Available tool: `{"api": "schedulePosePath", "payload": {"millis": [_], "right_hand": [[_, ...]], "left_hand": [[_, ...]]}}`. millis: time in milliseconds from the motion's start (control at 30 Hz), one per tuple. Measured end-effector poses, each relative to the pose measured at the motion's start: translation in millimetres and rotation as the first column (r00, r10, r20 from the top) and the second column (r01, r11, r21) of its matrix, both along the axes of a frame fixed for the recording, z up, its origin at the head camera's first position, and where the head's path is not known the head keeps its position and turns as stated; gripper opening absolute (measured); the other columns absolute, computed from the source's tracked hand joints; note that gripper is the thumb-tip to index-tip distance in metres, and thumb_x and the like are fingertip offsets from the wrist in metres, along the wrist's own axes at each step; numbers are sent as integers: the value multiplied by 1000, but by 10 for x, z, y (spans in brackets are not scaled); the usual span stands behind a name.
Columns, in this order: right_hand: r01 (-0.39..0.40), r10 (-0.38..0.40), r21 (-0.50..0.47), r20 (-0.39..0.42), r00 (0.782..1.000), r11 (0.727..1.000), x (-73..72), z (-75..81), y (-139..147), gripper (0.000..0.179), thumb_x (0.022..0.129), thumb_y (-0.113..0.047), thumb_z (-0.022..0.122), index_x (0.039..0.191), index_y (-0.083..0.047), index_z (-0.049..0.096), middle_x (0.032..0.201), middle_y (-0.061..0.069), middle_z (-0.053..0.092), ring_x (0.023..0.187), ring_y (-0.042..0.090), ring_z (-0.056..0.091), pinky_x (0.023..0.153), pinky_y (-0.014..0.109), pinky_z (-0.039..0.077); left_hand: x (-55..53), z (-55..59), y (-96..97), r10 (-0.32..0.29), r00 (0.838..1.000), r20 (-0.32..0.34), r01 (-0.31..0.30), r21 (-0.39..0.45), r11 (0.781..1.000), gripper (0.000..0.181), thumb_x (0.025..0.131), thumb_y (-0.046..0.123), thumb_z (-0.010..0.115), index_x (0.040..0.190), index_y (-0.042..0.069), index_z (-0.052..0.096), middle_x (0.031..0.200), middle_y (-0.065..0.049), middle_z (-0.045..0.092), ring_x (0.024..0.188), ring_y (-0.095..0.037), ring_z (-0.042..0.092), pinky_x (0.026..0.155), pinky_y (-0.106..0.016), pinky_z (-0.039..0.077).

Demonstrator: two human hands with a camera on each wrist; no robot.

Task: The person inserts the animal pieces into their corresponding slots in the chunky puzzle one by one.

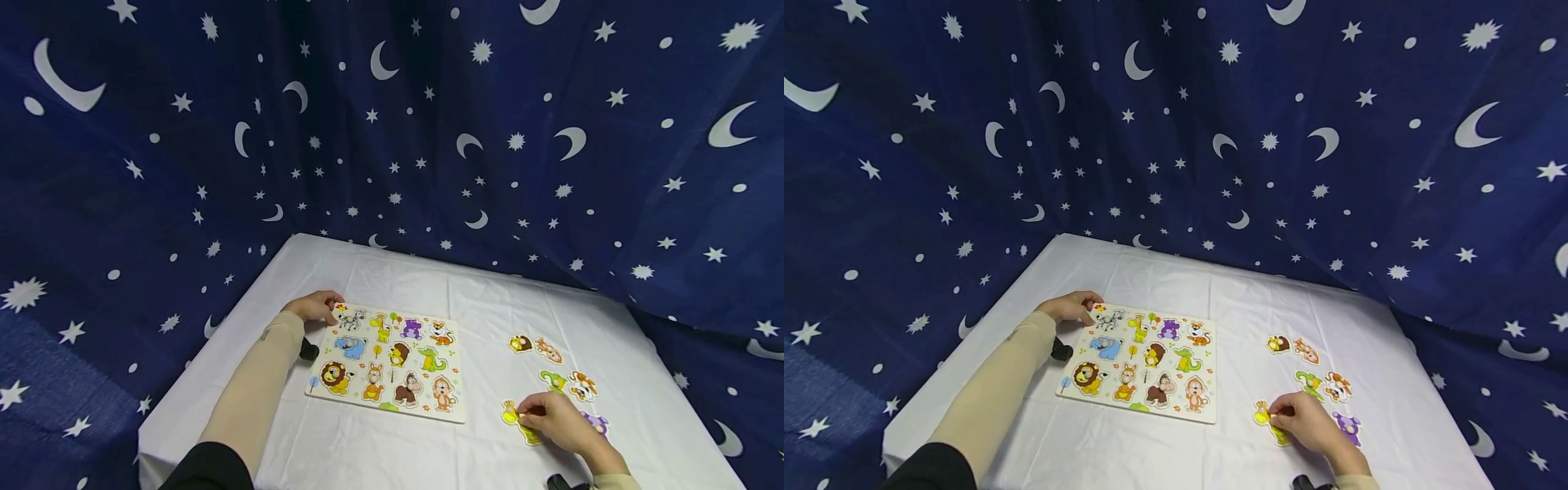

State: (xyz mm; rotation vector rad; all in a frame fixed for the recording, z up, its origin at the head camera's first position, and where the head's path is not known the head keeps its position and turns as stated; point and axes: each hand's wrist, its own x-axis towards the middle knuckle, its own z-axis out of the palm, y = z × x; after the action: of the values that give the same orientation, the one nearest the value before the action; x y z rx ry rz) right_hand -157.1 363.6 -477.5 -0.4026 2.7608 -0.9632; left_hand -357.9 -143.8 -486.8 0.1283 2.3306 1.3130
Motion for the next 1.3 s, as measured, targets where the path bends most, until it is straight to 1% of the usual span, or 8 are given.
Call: {"api": "schedulePosePath", "payload": {"millis": [133,367,533,667,900,1100,1200,1300], "right_hand": [[14,-14,11,-5,1000,1000,-4,-19,-8,6,84,-8,76,89,-5,74,82,0,69,69,-4,51,61,21,46],[7,-7,5,-42,999,1000,-13,-35,-44,6,84,-10,77,87,-6,74,82,-2,70,70,-5,51,62,21,46],[28,-27,13,-39,999,1000,-26,-40,-76,6,83,-12,77,87,-8,75,83,-2,71,71,-5,52,64,21,47],[42,-41,16,-53,998,999,-30,-48,-99,6,82,-12,78,87,-9,75,82,-2,71,71,-5,53,65,22,47],[60,-61,-21,-46,997,998,-43,-55,-163,6,84,-13,77,87,-9,76,83,-1,72,71,-5,54,64,21,47],[76,-78,-28,-73,994,997,-62,-67,-226,4,83,-11,77,87,-9,77,85,0,74,73,-6,55,66,21,48],[79,-81,-28,-87,993,996,-74,-72,-262,4,84,-11,77,87,-8,77,85,0,74,73,-6,56,66,21,49],[85,-86,-15,-95,992,996,-81,-75,-301,5,83,-12,77,86,-8,77,85,-1,74,73,-6,56,66,21,49]], "left_hand": [[-3,-9,7,-3,1000,-5,3,-7,1000,55,79,-7,74,130,3,56,93,-5,40,93,-21,40,88,-36,31],[17,-9,9,-14,1000,-16,14,-24,1000,54,80,-5,74,130,3,55,94,-5,41,93,-21,40,87,-36,31],[36,-8,14,-11,1000,-19,11,-28,1000,53,81,-5,74,130,3,55,95,-5,42,93,-21,40,86,-35,31],[28,-11,16,-4,1000,-18,4,-22,1000,54,81,-5,74,130,4,56,95,-4,42,94,-20,40,86,-35,31],[22,-26,10,-5,1000,-24,5,-9,1000,54,81,-6,74,131,2,55,94,-4,42,92,-20,40,85,-35,31],[30,-26,-2,-22,999,-33,22,-6,1000,54,80,-6,74,131,1,54,95,-5,42,93,-21,40,85,-35,31],[26,-19,-1,-22,999,-36,21,-12,1000,55,80,-6,74,131,1,54,96,-6,41,94,-22,41,85,-35,31],[11,-29,4,-7,1000,-29,7,-15,1000,55,80,-6,74,131,2,55,96,-5,41,96,-21,41,86,-35,31]]}}
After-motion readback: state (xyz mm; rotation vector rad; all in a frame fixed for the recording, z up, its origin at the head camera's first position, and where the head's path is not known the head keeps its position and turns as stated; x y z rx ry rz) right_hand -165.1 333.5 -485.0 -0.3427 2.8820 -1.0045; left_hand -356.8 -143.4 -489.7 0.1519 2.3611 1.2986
